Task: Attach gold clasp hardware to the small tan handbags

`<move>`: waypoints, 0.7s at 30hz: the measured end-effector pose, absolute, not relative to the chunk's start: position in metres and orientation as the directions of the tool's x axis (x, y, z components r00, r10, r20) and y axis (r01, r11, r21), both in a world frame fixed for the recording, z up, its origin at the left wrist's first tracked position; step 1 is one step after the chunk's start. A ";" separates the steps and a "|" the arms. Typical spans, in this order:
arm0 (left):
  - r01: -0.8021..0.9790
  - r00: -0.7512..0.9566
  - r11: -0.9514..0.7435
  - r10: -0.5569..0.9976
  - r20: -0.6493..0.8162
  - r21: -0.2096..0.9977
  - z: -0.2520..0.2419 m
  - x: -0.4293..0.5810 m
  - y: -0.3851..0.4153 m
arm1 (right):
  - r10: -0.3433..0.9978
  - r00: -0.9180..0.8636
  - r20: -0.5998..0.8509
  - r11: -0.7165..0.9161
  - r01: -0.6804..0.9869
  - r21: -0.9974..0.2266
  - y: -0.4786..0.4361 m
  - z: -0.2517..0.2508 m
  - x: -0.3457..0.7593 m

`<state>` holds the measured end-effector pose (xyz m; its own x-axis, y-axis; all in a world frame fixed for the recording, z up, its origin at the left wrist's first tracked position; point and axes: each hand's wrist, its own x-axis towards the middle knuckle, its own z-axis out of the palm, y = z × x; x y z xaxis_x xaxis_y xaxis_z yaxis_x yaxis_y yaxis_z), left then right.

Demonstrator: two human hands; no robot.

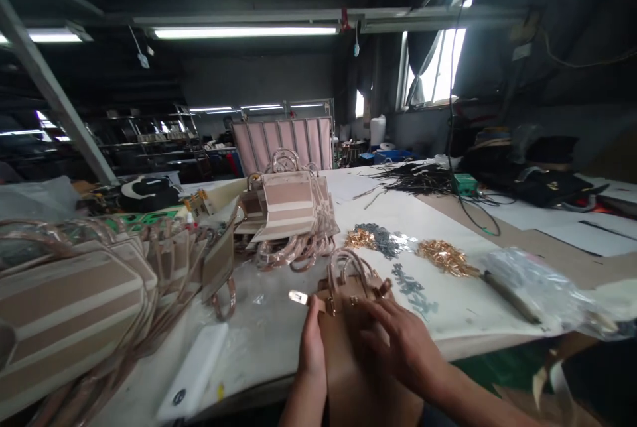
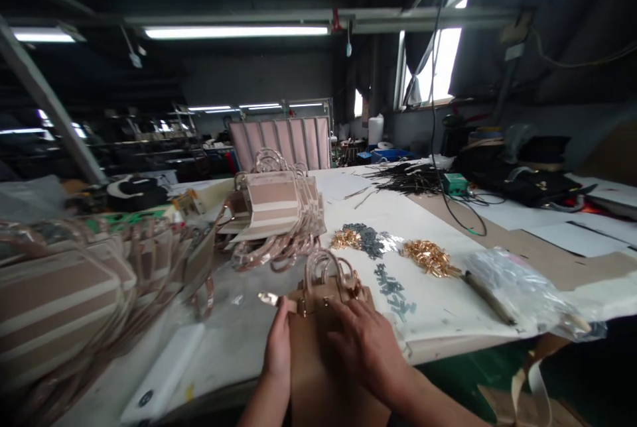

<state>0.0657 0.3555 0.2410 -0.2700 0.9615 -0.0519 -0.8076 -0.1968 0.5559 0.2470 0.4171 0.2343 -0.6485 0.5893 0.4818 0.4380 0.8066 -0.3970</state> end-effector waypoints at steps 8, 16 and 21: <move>-0.578 -0.323 -0.420 0.905 0.276 0.700 0.318 0.126 0.292 | 0.568 -0.477 0.671 0.806 0.159 -0.570 0.346 0.262 0.271; -0.305 -0.250 -0.684 0.729 0.637 0.663 0.371 0.164 0.238 | 0.774 -0.382 0.506 0.566 0.059 -0.822 0.334 0.314 0.300; -0.103 -0.489 -0.692 0.661 0.569 0.715 0.336 0.131 0.210 | 0.791 -0.446 0.419 0.446 -0.051 -0.894 0.349 0.368 0.265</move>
